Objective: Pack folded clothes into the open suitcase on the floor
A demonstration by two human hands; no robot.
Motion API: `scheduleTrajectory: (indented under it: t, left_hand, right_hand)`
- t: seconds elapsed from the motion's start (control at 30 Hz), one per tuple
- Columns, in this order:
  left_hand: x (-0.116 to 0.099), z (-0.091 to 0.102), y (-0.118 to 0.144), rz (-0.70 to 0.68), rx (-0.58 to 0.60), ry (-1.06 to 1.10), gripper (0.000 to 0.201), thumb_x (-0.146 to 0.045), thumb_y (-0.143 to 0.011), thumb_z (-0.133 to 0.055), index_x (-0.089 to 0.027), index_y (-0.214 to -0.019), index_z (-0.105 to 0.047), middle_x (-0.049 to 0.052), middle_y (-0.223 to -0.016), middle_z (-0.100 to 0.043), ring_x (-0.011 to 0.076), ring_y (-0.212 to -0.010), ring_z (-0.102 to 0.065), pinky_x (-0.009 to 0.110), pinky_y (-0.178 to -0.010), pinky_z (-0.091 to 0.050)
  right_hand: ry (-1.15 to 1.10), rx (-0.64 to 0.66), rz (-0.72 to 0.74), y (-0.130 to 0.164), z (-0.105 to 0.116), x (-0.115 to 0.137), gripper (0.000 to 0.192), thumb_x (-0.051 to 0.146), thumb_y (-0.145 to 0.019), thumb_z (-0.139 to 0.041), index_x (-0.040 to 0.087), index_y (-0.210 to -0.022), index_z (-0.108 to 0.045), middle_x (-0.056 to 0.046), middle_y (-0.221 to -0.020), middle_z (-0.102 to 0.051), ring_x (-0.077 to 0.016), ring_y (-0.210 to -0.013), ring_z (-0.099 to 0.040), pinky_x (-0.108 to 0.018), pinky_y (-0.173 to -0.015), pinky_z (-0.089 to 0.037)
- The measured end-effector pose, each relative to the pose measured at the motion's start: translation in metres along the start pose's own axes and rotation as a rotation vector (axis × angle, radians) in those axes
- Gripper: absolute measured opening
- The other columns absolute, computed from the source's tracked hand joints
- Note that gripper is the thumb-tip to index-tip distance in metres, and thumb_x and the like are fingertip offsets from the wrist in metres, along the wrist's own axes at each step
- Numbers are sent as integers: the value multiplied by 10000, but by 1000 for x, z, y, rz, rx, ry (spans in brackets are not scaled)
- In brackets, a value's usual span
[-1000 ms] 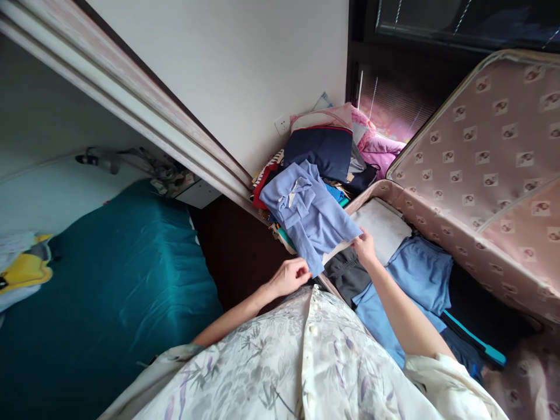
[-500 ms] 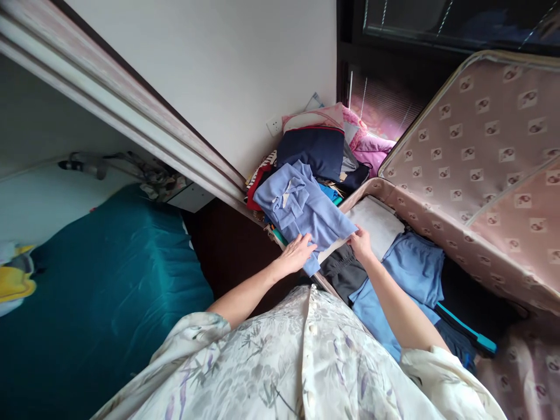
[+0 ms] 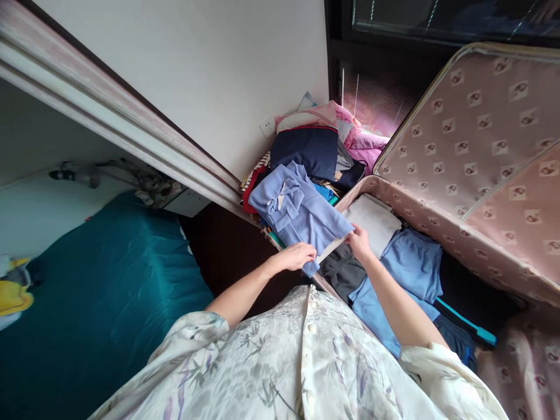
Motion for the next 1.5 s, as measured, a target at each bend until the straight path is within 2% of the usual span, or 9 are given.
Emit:
scheduleTrajectory:
  t: [0.17, 0.37, 0.53, 0.7, 0.87, 1.03, 1.23, 1.37, 1.5]
  left_hand:
    - [20, 22, 40, 51, 25, 157, 199, -157, -843, -641, -229, -1017, -706, -1, -861, -675, 168, -775, -633, 260, -773, -468]
    - [33, 6, 85, 149, -131, 13, 554, -214, -729, -829, -245, -1250, -643, 46, -1019, -660, 237, -960, -602, 339, -896, -483]
    - [23, 2, 89, 147, -216, -99, 186, -51, -810, -611, -212, -845, -698, 69, -910, -590, 233, -933, -545, 323, -837, -451]
    - [18, 0, 88, 37, -160, -26, 186, -226, -839, -720, -198, -715, -585, 42, -961, -609, 191, -869, -517, 296, -821, -425]
    - [49, -12, 91, 305, -236, 36, 338, -474, -812, -807, -230, -987, -651, -10, -756, -610, 202, -807, -574, 272, -724, -432]
    - [54, -11, 95, 496, -409, -163, 233, -412, -853, -782, -224, -965, -698, 54, -810, -698, 259, -890, -633, 328, -784, -461]
    - [43, -9, 89, 478, -403, -229, 38, -192, -851, -709, -210, -821, -693, 77, -806, -730, 266, -879, -646, 367, -827, -460]
    - [35, 1, 99, 462, -489, -307, 185, -170, -923, -573, -208, -785, -691, 78, -794, -737, 239, -807, -635, 347, -779, -459]
    - [28, 11, 116, 427, -622, -326, 240, -166, -959, -504, -207, -925, -738, 80, -803, -741, 225, -761, -629, 336, -751, -476]
  right_hand:
    - [41, 29, 22, -3, 4, -1, 282, 432, -600, -753, 221, -707, -598, 36, -549, -574, -113, -512, -489, -234, -481, -412]
    - [80, 15, 1, -9, 7, -9, 303, 456, -613, -771, 220, -732, -623, 20, -606, -623, -125, -563, -534, -234, -511, -438]
    - [70, 40, -6, -12, 2, -12, 329, 492, -631, -770, 234, -752, -605, 20, -639, -639, -143, -596, -578, -258, -550, -488]
    - [49, 9, 1, -13, 7, -8, 315, 449, -612, -775, 236, -746, -586, 27, -629, -618, -145, -585, -565, -278, -564, -502]
    - [65, 62, 54, -10, 0, 4, 444, 369, -613, -753, 245, -1021, -631, 44, -751, -676, -124, -589, -556, -251, -557, -459]
    - [275, 141, 288, -1, -18, 31, 695, 304, -599, -693, 276, -1288, -598, 48, -745, -650, -152, -614, -547, -299, -622, -474]
    - [559, 67, 488, 2, -23, 54, 384, 310, -662, -638, 267, -1032, -730, -50, -933, -691, -218, -806, -586, -352, -761, -487]
    - [254, -157, 334, -16, 9, 50, 240, 478, -751, -596, 238, -769, -605, 13, -650, -538, -159, -622, -460, -294, -593, -429]
    - [29, -89, 161, -28, 10, 35, 367, 566, -701, -679, 241, -702, -507, 64, -583, -402, -115, -561, -362, -242, -510, -365]
Point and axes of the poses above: each hand's wrist, its own y-axis away from the middle knuckle, its own z-axis out of the back of the hand, x = y × z, the point moved 10 cm from there along -y, towards the middle knuckle
